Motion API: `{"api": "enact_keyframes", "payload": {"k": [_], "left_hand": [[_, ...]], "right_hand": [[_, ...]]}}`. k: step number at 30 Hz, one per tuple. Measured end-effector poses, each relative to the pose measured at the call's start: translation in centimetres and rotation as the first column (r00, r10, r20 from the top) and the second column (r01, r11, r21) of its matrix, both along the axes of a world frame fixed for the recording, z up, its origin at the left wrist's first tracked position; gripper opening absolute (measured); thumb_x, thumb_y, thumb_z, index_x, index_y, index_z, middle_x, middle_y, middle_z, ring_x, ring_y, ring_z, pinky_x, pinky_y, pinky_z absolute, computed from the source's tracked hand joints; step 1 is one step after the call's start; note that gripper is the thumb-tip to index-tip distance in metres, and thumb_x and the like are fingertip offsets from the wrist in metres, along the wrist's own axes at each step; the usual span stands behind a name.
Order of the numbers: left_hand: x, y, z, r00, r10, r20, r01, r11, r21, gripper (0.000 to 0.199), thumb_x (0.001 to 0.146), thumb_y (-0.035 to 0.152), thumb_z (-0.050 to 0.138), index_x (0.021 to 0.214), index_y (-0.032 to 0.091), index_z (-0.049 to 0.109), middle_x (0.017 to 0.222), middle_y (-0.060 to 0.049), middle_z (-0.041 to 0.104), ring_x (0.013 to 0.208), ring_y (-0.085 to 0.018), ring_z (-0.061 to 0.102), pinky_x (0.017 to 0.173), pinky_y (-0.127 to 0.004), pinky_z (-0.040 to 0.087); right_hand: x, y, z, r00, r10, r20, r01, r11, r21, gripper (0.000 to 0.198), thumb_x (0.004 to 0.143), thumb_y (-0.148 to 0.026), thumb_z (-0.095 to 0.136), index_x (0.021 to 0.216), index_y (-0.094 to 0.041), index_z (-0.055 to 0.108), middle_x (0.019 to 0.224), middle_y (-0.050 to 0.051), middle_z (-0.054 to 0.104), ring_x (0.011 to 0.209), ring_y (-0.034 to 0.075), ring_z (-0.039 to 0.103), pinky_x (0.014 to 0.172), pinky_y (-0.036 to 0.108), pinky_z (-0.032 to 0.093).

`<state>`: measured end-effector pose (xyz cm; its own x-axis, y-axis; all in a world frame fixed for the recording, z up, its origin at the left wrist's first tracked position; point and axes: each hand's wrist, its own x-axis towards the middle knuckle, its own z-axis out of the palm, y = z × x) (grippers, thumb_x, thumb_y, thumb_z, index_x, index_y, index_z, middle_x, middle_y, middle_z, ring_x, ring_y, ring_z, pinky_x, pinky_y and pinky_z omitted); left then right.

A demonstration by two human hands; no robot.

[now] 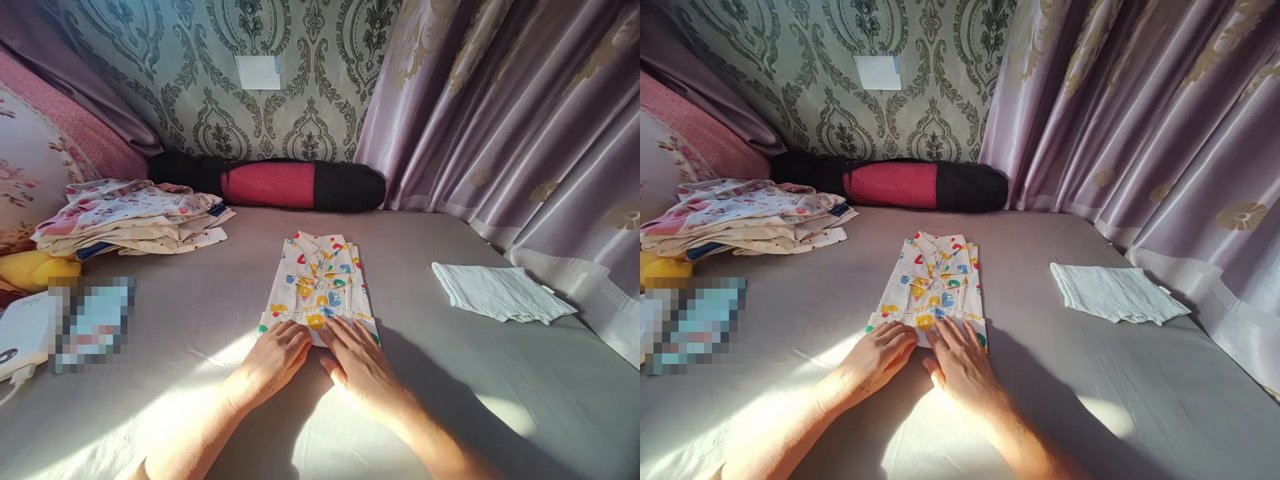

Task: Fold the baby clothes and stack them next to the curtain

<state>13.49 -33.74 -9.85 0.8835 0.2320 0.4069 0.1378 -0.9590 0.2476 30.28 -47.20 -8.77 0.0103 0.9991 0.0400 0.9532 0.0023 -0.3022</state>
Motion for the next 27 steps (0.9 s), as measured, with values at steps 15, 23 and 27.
{"api": "enact_keyframes", "payload": {"k": [15,23,27], "left_hand": [[-1.0,2.0,-0.4,0.975,0.14,-0.171,-0.135,0.99,0.043,0.041,0.084,0.005,0.044,0.12,0.019,0.059,0.123,-0.009,0.068,0.112,-0.023,0.063,0.091,-0.039,0.053],[-2.6,4.6,-0.3,0.948,0.2,-0.246,-0.201,0.979,0.021,0.06,0.075,0.001,0.041,0.126,0.023,0.061,0.131,-0.004,0.064,0.119,-0.018,0.061,0.105,-0.034,0.047],[-3.1,4.7,-0.3,0.972,0.128,-0.198,-0.127,0.992,0.019,0.052,0.085,0.008,0.039,0.129,0.025,0.06,0.132,-0.003,0.063,0.121,-0.017,0.06,0.108,-0.036,0.044]], "right_hand": [[3.8,0.5,-1.5,0.979,-0.206,0.006,0.2,0.956,0.216,0.053,0.086,-0.002,0.035,0.128,-0.019,0.061,0.13,0.007,0.064,0.119,0.02,0.059,0.104,0.04,0.05],[5.9,0.2,-0.6,0.985,-0.17,0.013,0.167,0.977,0.131,0.067,0.076,0.006,0.031,0.131,-0.018,0.061,0.132,0.008,0.062,0.12,0.019,0.06,0.104,0.036,0.049],[6.0,-0.5,-0.1,0.988,-0.142,0.059,0.135,0.984,0.117,0.068,0.076,0.007,0.031,0.132,-0.019,0.06,0.134,0.007,0.06,0.122,0.019,0.059,0.105,0.038,0.048]]}}
